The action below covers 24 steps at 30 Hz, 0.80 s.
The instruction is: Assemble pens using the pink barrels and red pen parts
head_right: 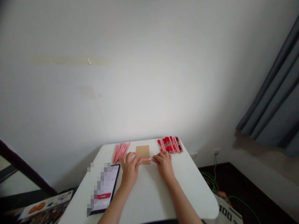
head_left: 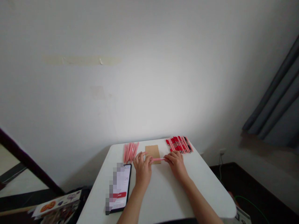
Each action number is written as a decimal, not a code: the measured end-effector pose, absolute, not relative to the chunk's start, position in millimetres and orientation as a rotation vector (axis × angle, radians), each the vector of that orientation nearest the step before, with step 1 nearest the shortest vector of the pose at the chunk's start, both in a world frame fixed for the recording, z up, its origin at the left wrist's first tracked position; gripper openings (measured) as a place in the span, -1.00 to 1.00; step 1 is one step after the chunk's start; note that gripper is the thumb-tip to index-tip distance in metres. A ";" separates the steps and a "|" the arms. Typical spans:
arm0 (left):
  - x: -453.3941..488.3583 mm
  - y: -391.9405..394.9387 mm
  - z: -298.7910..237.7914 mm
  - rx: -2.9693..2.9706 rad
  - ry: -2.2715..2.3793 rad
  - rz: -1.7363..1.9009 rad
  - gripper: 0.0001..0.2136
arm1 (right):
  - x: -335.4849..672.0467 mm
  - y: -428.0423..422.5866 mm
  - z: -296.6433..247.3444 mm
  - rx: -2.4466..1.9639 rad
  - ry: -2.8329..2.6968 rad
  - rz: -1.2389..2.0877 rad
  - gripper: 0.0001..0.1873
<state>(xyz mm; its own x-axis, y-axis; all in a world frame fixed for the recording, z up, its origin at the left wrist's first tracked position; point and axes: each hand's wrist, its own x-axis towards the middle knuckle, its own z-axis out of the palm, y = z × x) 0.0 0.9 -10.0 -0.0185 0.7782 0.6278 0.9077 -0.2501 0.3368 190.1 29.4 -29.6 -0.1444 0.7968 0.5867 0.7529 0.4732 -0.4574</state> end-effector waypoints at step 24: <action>0.8 -1.8 -2.7 -2.089 -1.920 -0.947 -0.82 | 193.8 27.9 -28.1 -1.274 -1.891 0.002 -0.86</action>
